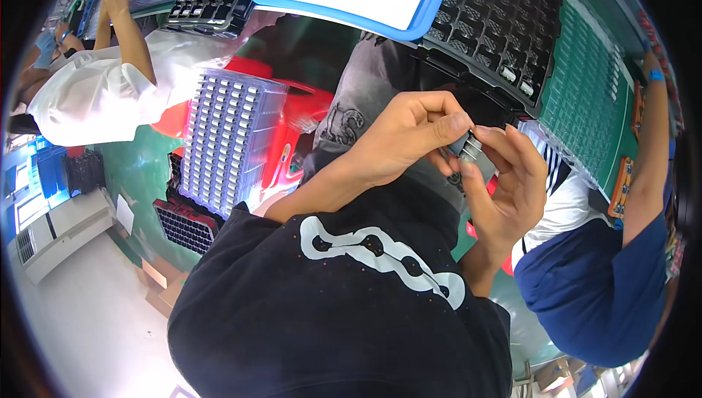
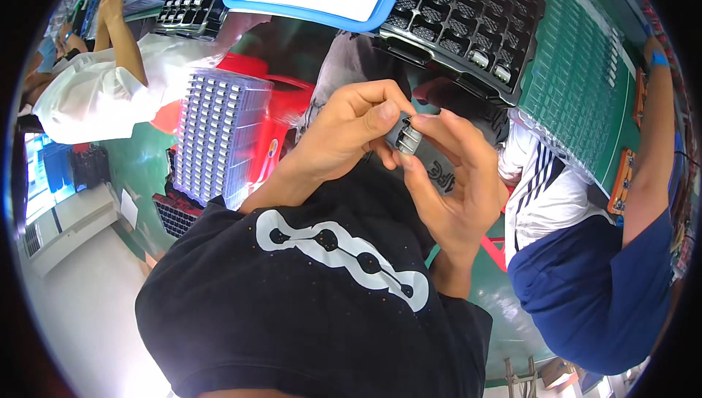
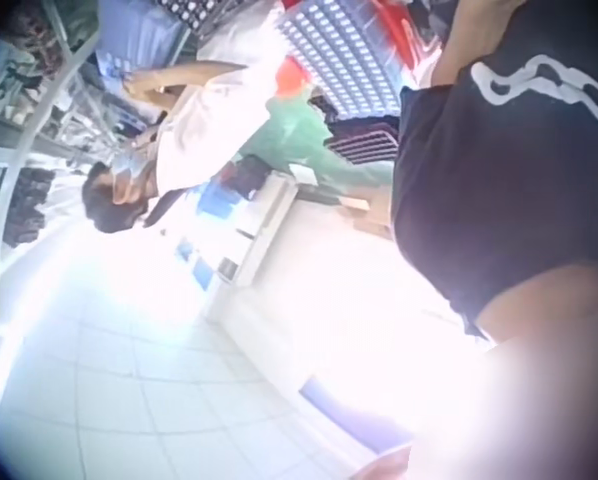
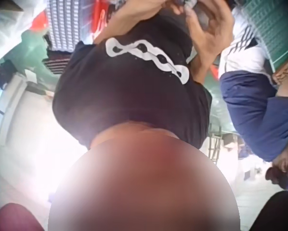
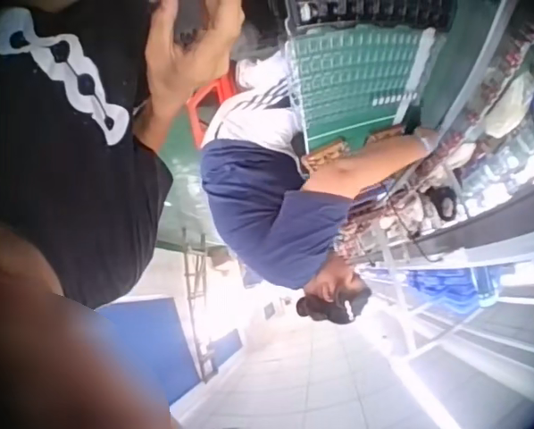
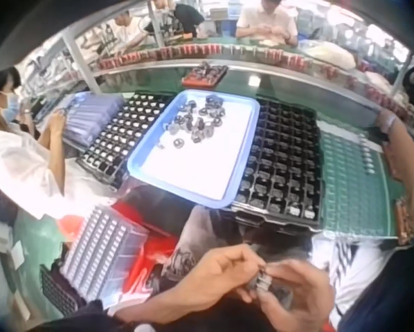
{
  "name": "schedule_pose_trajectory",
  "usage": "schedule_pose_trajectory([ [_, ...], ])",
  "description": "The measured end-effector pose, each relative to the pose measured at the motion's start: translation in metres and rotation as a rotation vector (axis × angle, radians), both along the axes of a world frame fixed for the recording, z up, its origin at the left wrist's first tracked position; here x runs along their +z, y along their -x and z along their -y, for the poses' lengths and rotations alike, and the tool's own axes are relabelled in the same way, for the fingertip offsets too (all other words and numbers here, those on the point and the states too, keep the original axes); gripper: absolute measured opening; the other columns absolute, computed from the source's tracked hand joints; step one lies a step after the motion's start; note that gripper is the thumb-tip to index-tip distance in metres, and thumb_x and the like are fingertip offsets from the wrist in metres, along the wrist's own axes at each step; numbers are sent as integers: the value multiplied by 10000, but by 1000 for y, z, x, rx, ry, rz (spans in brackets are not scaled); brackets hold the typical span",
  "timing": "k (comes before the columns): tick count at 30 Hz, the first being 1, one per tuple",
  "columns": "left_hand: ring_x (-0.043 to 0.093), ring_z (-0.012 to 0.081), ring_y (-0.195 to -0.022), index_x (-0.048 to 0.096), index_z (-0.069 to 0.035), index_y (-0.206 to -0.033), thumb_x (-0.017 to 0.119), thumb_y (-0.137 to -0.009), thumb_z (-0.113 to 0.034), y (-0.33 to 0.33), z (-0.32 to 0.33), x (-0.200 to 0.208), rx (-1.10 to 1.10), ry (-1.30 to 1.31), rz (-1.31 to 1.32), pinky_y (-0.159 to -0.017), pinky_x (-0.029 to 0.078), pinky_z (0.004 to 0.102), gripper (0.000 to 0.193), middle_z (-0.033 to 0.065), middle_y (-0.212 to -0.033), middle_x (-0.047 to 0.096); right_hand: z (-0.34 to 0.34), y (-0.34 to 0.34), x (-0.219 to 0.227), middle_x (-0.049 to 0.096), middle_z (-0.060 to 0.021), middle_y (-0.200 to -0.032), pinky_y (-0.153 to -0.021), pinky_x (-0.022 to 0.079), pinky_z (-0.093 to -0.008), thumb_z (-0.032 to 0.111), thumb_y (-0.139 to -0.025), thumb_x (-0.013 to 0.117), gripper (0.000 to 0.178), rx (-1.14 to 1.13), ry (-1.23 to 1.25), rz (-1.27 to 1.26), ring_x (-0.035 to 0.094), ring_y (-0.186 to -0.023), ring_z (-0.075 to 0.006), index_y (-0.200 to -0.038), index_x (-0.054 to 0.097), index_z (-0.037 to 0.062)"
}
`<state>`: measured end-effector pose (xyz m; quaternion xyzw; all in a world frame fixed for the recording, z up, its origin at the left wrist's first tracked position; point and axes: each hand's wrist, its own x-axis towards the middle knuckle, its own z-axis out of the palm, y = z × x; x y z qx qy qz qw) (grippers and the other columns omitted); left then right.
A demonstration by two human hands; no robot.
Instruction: Manual sorting and assembly of small metal and plastic electronic components into organizational trays on a factory production line.
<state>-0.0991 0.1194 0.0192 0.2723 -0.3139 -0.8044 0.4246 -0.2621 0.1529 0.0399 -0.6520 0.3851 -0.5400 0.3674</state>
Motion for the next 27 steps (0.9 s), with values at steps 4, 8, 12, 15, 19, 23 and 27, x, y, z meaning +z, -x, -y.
schedule_pose_trajectory([
  [4,626,99,-659,584,2,-910,598,-934,-285,2,2,3,-17,4,24,-575,547,220,288,44,-782,607,0,6,1,604,-245,-1103,-942,494,-369,-156,-745,641,563,9,16,-63,601,-1073,-276,-1263,430,-89],
  [8,614,92,-683,589,-1,-907,611,-928,-287,3,4,4,-34,26,57,-579,545,226,288,30,-785,590,-1,9,2,607,-244,-1104,-946,491,-366,-158,-742,644,558,4,13,-91,602,-1079,-277,-1255,436,-87],
  [12,617,95,-689,591,-1,-914,611,-927,-291,3,4,3,-38,42,77,-585,546,227,291,29,-790,591,-1,9,1,610,-243,-1102,-944,492,-369,-156,-740,651,546,-18,27,-148,609,-1073,-284,-1241,444,-87],
  [15,623,96,-693,591,-1,-918,605,-931,-291,2,3,3,-41,33,64,-591,546,223,291,31,-791,596,-2,9,1,610,-245,-1102,-942,494,-371,-158,-739,653,535,-23,38,-179,614,-1067,-288,-1229,450,-88],
  [19,628,96,-699,591,-3,-921,599,-935,-290,1,2,2,-42,37,61,-596,546,221,288,33,-789,600,-2,8,2,607,-248,-1097,-939,495,-368,-165,-734,654,517,-20,46,-180,618,-1060,-293,-1208,461,-87],
  [23,629,97,-687,591,-4,-923,593,-938,-291,1,1,1,-38,60,79,-597,544,221,288,35,-779,605,-3,8,1,606,-246,-1090,-938,495,-365,-170,-730,653,507,-15,51,-172,622,-1052,-292,-1195,469,-85],
  [27,637,106,-685,582,26,-999,577,-937,-341,1,0,-5,-54,141,122,-569,551,214,372,57,-860,617,-3,10,4,609,-245,-1081,-927,499,-359,-167,-729,657,497,-10,71,-243,626,-1039,-288,-1185,478,-83],
])
